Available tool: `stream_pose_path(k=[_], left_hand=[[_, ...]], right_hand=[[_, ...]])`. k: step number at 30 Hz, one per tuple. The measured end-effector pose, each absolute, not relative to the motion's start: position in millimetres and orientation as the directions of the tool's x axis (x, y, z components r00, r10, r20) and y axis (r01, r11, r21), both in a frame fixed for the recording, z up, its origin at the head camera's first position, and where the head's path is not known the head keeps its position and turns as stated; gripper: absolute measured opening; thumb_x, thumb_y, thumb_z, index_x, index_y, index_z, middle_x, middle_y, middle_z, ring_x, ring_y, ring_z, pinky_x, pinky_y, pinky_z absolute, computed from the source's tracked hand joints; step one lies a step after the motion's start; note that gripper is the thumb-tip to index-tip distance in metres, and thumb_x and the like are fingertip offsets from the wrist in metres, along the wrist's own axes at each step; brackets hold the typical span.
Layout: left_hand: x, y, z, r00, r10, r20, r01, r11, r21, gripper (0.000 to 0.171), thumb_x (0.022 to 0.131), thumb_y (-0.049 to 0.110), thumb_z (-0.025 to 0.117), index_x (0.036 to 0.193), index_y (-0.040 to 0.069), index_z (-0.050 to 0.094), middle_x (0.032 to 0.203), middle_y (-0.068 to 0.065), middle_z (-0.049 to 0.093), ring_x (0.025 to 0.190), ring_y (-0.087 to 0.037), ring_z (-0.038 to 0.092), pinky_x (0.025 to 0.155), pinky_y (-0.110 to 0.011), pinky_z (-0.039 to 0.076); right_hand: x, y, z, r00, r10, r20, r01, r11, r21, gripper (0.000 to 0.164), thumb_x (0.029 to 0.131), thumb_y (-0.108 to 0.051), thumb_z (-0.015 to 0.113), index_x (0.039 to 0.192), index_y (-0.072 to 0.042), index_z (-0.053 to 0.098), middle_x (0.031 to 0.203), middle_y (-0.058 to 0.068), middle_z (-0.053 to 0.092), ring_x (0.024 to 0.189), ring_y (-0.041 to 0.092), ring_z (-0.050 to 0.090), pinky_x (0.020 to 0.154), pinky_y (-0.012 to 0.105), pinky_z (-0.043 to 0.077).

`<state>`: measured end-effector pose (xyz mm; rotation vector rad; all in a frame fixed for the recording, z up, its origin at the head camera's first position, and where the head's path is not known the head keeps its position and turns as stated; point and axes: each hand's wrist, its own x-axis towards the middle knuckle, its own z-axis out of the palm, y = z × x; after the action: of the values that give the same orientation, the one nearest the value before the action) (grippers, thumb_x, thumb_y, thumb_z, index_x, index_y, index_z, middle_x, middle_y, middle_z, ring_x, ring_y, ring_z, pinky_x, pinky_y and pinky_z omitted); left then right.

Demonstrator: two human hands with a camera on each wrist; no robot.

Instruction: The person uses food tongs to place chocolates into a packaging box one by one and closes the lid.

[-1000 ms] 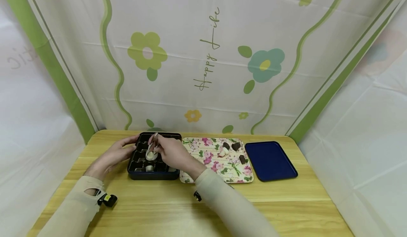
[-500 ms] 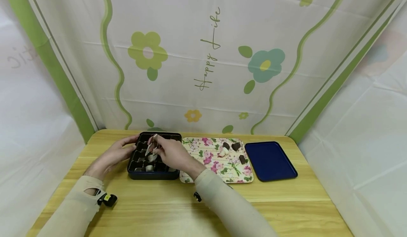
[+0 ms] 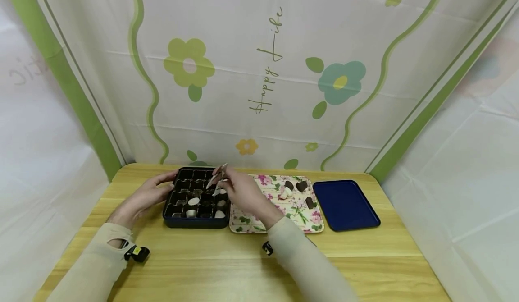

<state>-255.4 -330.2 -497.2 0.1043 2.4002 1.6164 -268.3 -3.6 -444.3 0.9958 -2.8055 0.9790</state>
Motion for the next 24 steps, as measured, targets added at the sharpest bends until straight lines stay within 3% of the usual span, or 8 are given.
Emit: stream_pose_path(k=[3, 6, 9, 16, 18, 22, 24], left_hand=[[-256, -331, -497, -0.967, 0.197, -0.160, -0.074, 0.384, 0.920, 0.060, 0.114, 0.018, 0.045, 0.169, 0.011, 0.023, 0.173, -0.029, 0.020, 0.145, -0.042, 0.048, 0.113, -0.047, 0.054], [-257, -331, -497, -0.968, 0.189, -0.165, -0.085, 0.374, 0.924, 0.060, 0.114, 0.018, 0.045, 0.169, 0.011, 0.024, 0.173, -0.027, 0.022, 0.137, -0.028, 0.056, 0.107, -0.035, 0.058], [-257, -331, -497, -0.968, 0.192, -0.163, -0.083, 0.369, 0.926, 0.060, 0.114, 0.018, 0.046, 0.169, 0.010, 0.024, 0.173, -0.028, 0.022, 0.132, -0.020, 0.059, 0.104, -0.030, 0.058], [-256, -331, -498, -0.966, 0.195, -0.168, -0.086, 0.369, 0.925, 0.061, 0.114, 0.016, 0.045, 0.170, 0.012, 0.023, 0.173, -0.028, 0.021, 0.141, -0.036, 0.053, 0.108, -0.037, 0.058], [-256, -331, -498, -0.966, 0.197, -0.166, -0.085, 0.363, 0.928, 0.061, 0.114, 0.016, 0.045, 0.170, 0.012, 0.022, 0.172, -0.028, 0.021, 0.141, -0.036, 0.053, 0.107, -0.035, 0.058], [-256, -331, -497, -0.965, 0.201, -0.166, -0.085, 0.359, 0.929, 0.061, 0.114, 0.015, 0.045, 0.170, 0.012, 0.022, 0.172, -0.028, 0.021, 0.139, -0.033, 0.055, 0.105, -0.031, 0.059], [-256, -331, -497, -0.966, 0.201, -0.165, -0.084, 0.359, 0.930, 0.060, 0.114, 0.016, 0.045, 0.170, 0.012, 0.022, 0.172, -0.028, 0.022, 0.139, -0.034, 0.054, 0.106, -0.033, 0.058]], right_hand=[[-272, 15, -444, -0.811, -0.543, 0.218, -0.557, 0.603, -0.571, 0.024, 0.111, -0.029, 0.054, 0.135, -0.027, 0.058, 0.120, -0.006, 0.077, 0.085, 0.014, 0.073, 0.060, 0.020, 0.055], [-277, 36, -443, -0.827, -0.513, 0.229, -0.541, 0.615, -0.574, 0.028, 0.110, -0.028, 0.056, 0.138, -0.026, 0.059, 0.122, -0.006, 0.077, 0.096, 0.014, 0.075, 0.072, 0.021, 0.061], [-281, 61, -443, -0.850, -0.481, 0.215, -0.503, 0.617, -0.605, 0.031, 0.110, -0.025, 0.057, 0.141, -0.025, 0.058, 0.124, -0.006, 0.075, 0.103, 0.015, 0.074, 0.080, 0.023, 0.062], [-286, 123, -444, -0.888, -0.418, 0.191, -0.441, 0.659, -0.609, 0.028, 0.112, -0.025, 0.052, 0.140, -0.026, 0.055, 0.120, -0.008, 0.074, 0.090, 0.017, 0.073, 0.062, 0.029, 0.057], [-287, 138, -445, -0.897, -0.403, 0.181, -0.425, 0.676, -0.602, 0.028, 0.112, -0.026, 0.052, 0.140, -0.028, 0.054, 0.120, -0.007, 0.073, 0.089, 0.018, 0.072, 0.062, 0.031, 0.057], [-287, 163, -448, -0.912, -0.378, 0.160, -0.396, 0.708, -0.585, 0.028, 0.112, -0.027, 0.053, 0.140, -0.029, 0.054, 0.120, -0.006, 0.074, 0.102, 0.023, 0.075, 0.074, 0.030, 0.058], [-287, 173, -450, -0.916, -0.374, 0.146, -0.388, 0.730, -0.563, 0.030, 0.111, -0.026, 0.055, 0.141, -0.028, 0.056, 0.120, -0.006, 0.075, 0.098, 0.026, 0.076, 0.070, 0.031, 0.056]])
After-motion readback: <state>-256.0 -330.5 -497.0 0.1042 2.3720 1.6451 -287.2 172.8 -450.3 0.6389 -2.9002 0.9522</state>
